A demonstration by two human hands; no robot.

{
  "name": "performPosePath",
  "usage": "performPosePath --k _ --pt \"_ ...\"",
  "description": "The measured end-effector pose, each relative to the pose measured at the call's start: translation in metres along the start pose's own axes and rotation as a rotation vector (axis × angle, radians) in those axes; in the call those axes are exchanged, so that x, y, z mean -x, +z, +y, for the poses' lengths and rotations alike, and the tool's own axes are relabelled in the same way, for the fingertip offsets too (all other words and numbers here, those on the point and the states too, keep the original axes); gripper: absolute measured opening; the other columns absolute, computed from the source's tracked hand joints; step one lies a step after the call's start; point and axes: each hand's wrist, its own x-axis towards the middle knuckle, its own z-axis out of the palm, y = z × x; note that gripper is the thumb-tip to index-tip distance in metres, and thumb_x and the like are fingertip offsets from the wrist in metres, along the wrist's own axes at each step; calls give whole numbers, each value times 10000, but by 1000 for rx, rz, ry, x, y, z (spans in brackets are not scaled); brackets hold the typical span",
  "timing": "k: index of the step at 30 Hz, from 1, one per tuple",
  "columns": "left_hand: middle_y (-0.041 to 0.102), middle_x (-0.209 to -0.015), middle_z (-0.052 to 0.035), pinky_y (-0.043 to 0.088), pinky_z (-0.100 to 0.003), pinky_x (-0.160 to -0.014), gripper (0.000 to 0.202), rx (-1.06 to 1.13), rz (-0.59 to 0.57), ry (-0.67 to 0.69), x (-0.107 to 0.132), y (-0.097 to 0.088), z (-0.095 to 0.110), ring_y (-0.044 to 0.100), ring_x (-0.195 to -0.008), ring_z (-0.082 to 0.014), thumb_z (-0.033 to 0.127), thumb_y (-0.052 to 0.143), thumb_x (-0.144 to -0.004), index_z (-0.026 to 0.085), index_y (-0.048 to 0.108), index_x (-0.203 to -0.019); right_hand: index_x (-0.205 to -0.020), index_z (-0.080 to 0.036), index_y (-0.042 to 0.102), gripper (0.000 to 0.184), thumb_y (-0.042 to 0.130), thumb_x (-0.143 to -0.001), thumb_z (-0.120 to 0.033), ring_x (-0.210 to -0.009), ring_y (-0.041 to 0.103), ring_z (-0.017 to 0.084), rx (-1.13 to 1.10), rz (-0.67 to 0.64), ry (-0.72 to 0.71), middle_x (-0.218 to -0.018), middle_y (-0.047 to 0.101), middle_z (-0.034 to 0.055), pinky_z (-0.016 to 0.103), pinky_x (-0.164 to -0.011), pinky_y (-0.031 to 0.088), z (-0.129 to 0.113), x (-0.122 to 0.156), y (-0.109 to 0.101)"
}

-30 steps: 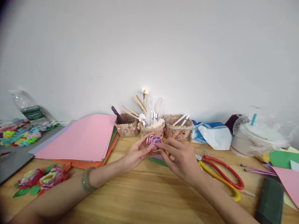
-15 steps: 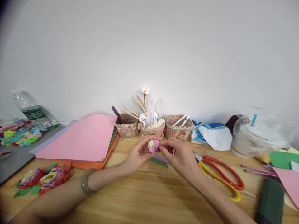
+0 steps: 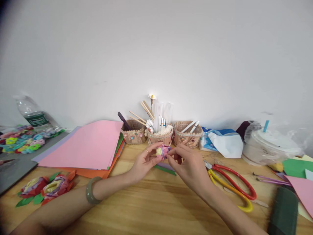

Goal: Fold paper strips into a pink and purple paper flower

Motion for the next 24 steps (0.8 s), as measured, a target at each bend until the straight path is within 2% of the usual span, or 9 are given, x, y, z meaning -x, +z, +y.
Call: performPosePath --k 3,8,15,19,24 --pt "446 -1304 -74 436 -364 -937 415 -28 -20 23 0 -1 -1 524 -1085 -206 281 575 -773 256 514 -1182 -749 -182 629 176 493 -820 -267 -539 461 116 -85 -53 11 -629 555 14 234 -479 356 -2 -1 -2" --pt "456 -1272 -60 430 -353 -947 397 -123 -34 77 1 -2 0 419 -1195 -217 280 584 -760 274 546 -1155 -780 -181 646 201 509 -809 -325 -545 466 119 -184 -139 116 -668 596 19 234 -474 362 -1 -5 -1" --pt "461 -1271 -53 433 -334 -934 409 -115 -33 29 0 -1 1 513 -1086 -191 288 589 -758 286 537 -1164 -768 -174 645 166 493 -801 -231 -538 475 118 -50 -118 26 -619 569 9 233 -492 365 3 -3 -1" --pt "468 -1272 -69 433 -331 -927 413 -90 -19 5 0 0 2 532 -1058 -192 298 591 -755 255 540 -1163 -774 -182 633 164 470 -791 -177 -538 483 112 32 -91 -37 -633 572 8 226 -499 372 4 -2 0" --pt "471 -1266 -72 450 -331 -909 420 -102 -7 -5 1 0 3 559 -1003 -179 298 602 -745 249 543 -1158 -784 -183 634 169 468 -767 -156 -529 492 112 48 -88 -31 -620 572 2 221 -490 379 3 -3 -1"
